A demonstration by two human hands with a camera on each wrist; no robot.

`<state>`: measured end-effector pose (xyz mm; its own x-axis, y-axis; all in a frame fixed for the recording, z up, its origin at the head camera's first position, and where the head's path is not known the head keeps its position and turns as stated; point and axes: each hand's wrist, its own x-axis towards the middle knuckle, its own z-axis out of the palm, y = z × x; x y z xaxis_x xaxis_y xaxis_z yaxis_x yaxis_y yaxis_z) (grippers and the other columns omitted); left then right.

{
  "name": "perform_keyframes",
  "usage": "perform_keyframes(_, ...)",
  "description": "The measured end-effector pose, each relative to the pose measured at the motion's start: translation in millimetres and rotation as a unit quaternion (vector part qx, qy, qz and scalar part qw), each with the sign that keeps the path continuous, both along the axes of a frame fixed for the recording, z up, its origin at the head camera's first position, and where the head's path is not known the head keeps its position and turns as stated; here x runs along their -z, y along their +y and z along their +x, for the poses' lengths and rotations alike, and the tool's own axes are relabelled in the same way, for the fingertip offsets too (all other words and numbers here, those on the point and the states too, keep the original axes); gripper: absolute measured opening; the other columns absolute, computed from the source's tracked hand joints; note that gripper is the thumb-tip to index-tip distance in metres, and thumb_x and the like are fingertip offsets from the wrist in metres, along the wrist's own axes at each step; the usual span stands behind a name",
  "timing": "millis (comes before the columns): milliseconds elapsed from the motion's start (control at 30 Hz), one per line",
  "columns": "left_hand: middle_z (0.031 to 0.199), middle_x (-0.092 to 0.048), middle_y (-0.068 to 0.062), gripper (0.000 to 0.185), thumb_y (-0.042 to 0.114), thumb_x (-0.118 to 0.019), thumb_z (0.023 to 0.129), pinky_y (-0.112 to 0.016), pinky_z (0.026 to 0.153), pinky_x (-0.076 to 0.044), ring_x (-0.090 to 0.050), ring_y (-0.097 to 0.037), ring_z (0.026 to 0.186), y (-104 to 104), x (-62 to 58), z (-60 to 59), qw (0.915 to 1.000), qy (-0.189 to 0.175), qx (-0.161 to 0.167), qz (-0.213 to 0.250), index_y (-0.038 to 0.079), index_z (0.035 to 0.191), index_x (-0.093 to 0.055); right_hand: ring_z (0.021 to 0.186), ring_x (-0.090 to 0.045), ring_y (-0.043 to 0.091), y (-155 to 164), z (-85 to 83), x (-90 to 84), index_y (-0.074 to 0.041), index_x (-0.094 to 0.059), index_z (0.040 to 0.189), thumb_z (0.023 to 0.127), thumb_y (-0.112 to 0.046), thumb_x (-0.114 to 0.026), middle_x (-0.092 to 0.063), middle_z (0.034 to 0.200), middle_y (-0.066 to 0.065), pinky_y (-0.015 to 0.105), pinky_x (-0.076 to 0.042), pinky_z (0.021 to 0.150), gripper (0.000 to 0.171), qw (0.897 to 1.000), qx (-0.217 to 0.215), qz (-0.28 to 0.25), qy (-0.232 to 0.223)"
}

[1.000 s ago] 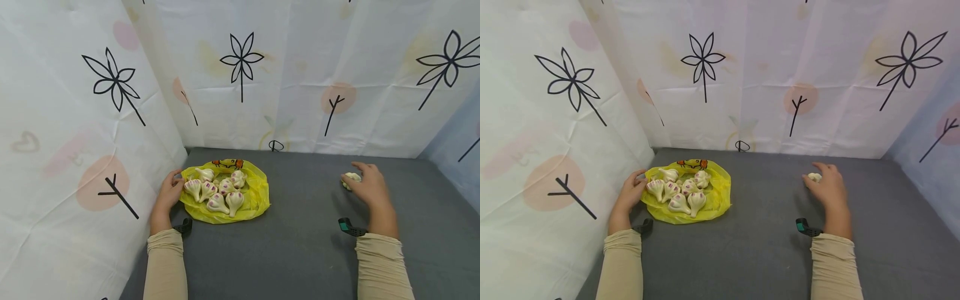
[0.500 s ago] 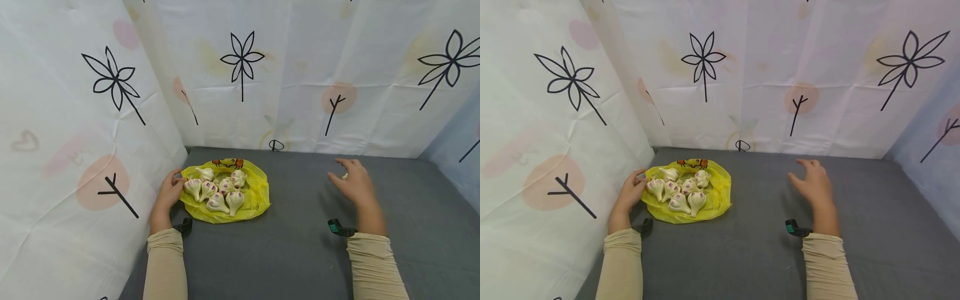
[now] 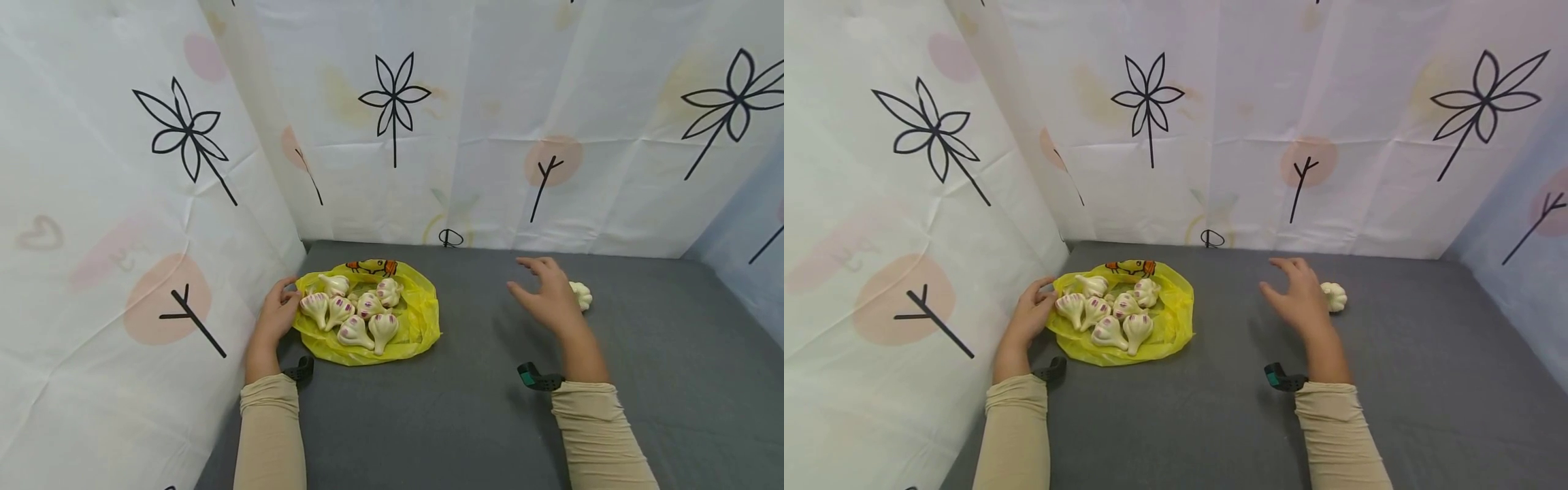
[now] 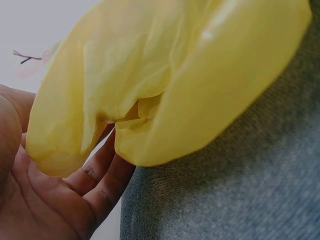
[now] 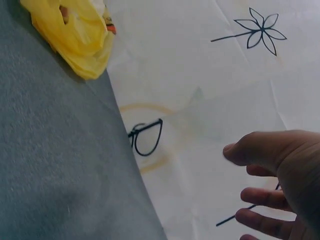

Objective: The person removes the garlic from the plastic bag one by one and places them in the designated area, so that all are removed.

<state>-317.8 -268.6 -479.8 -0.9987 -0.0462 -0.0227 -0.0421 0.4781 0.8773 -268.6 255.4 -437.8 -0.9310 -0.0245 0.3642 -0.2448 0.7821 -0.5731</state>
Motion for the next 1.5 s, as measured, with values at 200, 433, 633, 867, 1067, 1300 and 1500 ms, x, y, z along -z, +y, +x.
perform_keyframes(200, 0.135, -0.057, -0.016, 0.051, 0.03, -0.044, 0.105, -0.034, 0.088, -0.044, -0.054, -0.028, 0.117, 0, 0.7, -0.2, 1.0, 0.0, 0.0, -0.003, 0.022, 0.154, -0.031, 0.117, -0.051, 0.036, -15, -5.5, 4.1, -0.01, -0.055, 0.138, 0.093, -0.025, -0.069, -0.052, 0.13, 0.017, 0.056, -0.044, 0.094, 0.05, 0.998, -0.033, -0.047, 0.031)
perform_keyframes(433, 0.133, -0.058, -0.016, 0.051, 0.029, -0.045, 0.105, -0.032, 0.087, -0.044, -0.055, -0.028, 0.116, 1, 0.1, -0.3, 1.0, 0.002, -0.003, 0.0, 0.022, 0.154, -0.032, 0.119, -0.051, 0.035, -27, -6.4, 5.3, -0.011, -0.055, 0.138, 0.094, -0.025, -0.068, -0.052, 0.131, 0.015, 0.056, -0.044, 0.095, 0.048, 0.994, -0.074, -0.081, 0.024)
perform_keyframes(633, 0.135, -0.057, -0.016, 0.052, 0.03, -0.045, 0.105, -0.037, 0.093, -0.043, -0.053, -0.03, 0.12, 0, 0.0, -1.7, 1.0, -0.004, -0.003, 0.005, 0.023, 0.154, -0.032, 0.119, -0.051, 0.032, -42, -5.4, 4.9, -0.015, -0.055, 0.138, 0.093, -0.027, -0.069, -0.052, 0.132, 0.012, 0.055, -0.045, 0.095, 0.049, 0.992, -0.092, -0.086, 0.015)
perform_keyframes(867, 0.136, -0.056, -0.016, 0.052, 0.032, -0.044, 0.105, -0.037, 0.092, -0.043, -0.053, -0.029, 0.119, -1, 2.2, -2.9, 1.0, -0.008, -0.002, 0.002, 0.024, 0.155, -0.031, 0.114, -0.053, 0.026, -61, -4.4, 7.9, -0.016, -0.06, 0.133, 0.091, -0.025, -0.072, -0.055, 0.128, 0.007, 0.052, -0.047, 0.093, 0.044, 0.988, -0.116, -0.09, 0.04)
perform_keyframes(1067, 0.135, -0.056, -0.014, 0.052, 0.033, -0.044, 0.105, -0.034, 0.089, -0.043, -0.054, -0.027, 0.117, 0, 2.5, -2.1, 0.9999, -0.01, -0.006, -0.004, 0.025, 0.154, -0.031, 0.111, -0.055, 0.027, -81, -1.9, 12.7, -0.014, -0.062, 0.13, 0.09, -0.021, -0.073, -0.057, 0.124, 0.008, 0.05, -0.049, 0.091, 0.042, 0.984, -0.147, -0.078, 0.06)
perform_keyframes(1300, 0.135, -0.057, -0.014, 0.052, 0.033, -0.044, 0.105, -0.036, 0.09, -0.044, -0.055, -0.028, 0.117, -1, 2.0, -0.9, 0.9999, -0.013, -0.007, -0.004, 0.024, 0.155, -0.03, 0.103, -0.053, 0.018, -108, 1.0, 20.8, -0.017, -0.063, 0.128, 0.09, -0.023, -0.072, -0.057, 0.122, 0.006, 0.044, -0.049, 0.085, 0.039, 0.98, -0.186, -0.042, 0.056)
perform_keyframes(1500, 0.137, -0.055, -0.014, 0.053, 0.034, -0.045, 0.105, -0.037, 0.09, -0.045, -0.054, -0.028, 0.119, -1, 0.7, -1.0, 0.9998, -0.021, -0.006, 0.005, 0.026, 0.155, -0.03, 0.103, -0.057, 0.025, -132, 3.3, 25.3, -0.018, -0.062, 0.126, 0.09, -0.025, -0.073, -0.058, 0.122, 0.006, 0.042, -0.049, 0.086, 0.039, 0.973, -0.223, -0.03, 0.054)
